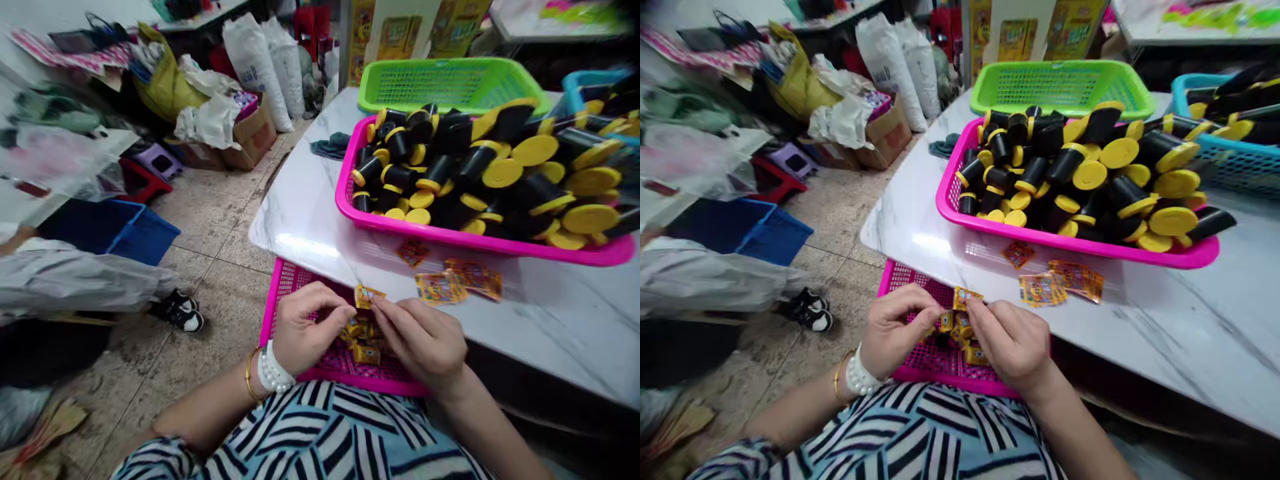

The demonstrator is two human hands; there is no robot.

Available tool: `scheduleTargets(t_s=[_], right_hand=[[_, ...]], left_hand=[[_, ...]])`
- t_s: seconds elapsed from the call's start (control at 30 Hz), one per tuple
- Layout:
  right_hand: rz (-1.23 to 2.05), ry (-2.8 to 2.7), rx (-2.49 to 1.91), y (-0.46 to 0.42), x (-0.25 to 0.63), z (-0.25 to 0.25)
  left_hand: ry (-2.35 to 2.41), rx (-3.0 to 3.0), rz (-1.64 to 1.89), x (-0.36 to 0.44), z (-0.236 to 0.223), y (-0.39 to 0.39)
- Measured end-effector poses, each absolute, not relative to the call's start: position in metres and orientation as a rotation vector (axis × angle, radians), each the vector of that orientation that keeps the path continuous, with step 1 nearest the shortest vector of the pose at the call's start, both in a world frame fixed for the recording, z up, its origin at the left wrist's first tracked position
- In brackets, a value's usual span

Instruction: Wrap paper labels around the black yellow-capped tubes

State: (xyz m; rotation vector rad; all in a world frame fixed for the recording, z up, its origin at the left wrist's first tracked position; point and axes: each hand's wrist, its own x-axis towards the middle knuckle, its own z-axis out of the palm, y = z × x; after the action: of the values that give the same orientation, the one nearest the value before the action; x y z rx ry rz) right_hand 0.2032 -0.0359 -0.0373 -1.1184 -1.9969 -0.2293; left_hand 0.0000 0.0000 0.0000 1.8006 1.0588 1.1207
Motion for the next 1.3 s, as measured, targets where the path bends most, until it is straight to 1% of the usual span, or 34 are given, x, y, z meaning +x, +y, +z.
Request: scheduleTargets(t_s=[0.27,0.4,0.5,0.6,0.67,0.73,0.8,0.87,1.0,1.1,1.2,1.3], right_hand=[[-0.162,-2.139,-1.012,-0.037,0.202,-0.046],[0.041,-1.907,-1.158,-0.036,0.193,-0.044],[0.185,-1.796,-1.26,-0.034,0.188,-0.042],[0.264,-1.676,-1.32,-0.029,0.189,-0.036],[0.393,-1.656,-1.343,-0.022,0.192,-0.027],[0.642,-1.792,-1.306,-0.013,0.197,-0.018],[0.927,-1.976,-1.231,-0.005,0.201,-0.012],[1.073,-2.022,-1.23,-0.003,0.202,-0.011],[1.111,-1.57,-1.359,-0.012,0.198,-0.023],[1.083,-1.316,-1.345,-0.019,0.193,-0.033],[0.956,-1.384,-1.319,-0.02,0.189,-0.034],[0.887,-1.502,-1.309,-0.019,0.187,-0.03]], left_hand=[[1.114,1.458,0.976,0.008,-0.024,0.0],[1.125,1.278,0.991,0.002,-0.03,0.004],[1.123,1.273,1.024,-0.005,-0.032,0.006],[1.082,1.362,0.894,-0.01,-0.032,0.009],[1.034,1.448,0.768,-0.011,-0.031,0.012],[0.989,1.549,0.708,-0.011,-0.027,0.016],[0.969,1.613,0.723,-0.01,-0.024,0.021],[0.974,1.584,0.785,-0.009,-0.021,0.024],[1.001,1.247,0.846,-0.008,-0.025,0.023],[0.973,0.991,0.711,-0.003,-0.032,0.014],[0.919,0.857,0.612,0.004,-0.036,0.007],[0.895,0.735,0.615,0.008,-0.035,0.009]])
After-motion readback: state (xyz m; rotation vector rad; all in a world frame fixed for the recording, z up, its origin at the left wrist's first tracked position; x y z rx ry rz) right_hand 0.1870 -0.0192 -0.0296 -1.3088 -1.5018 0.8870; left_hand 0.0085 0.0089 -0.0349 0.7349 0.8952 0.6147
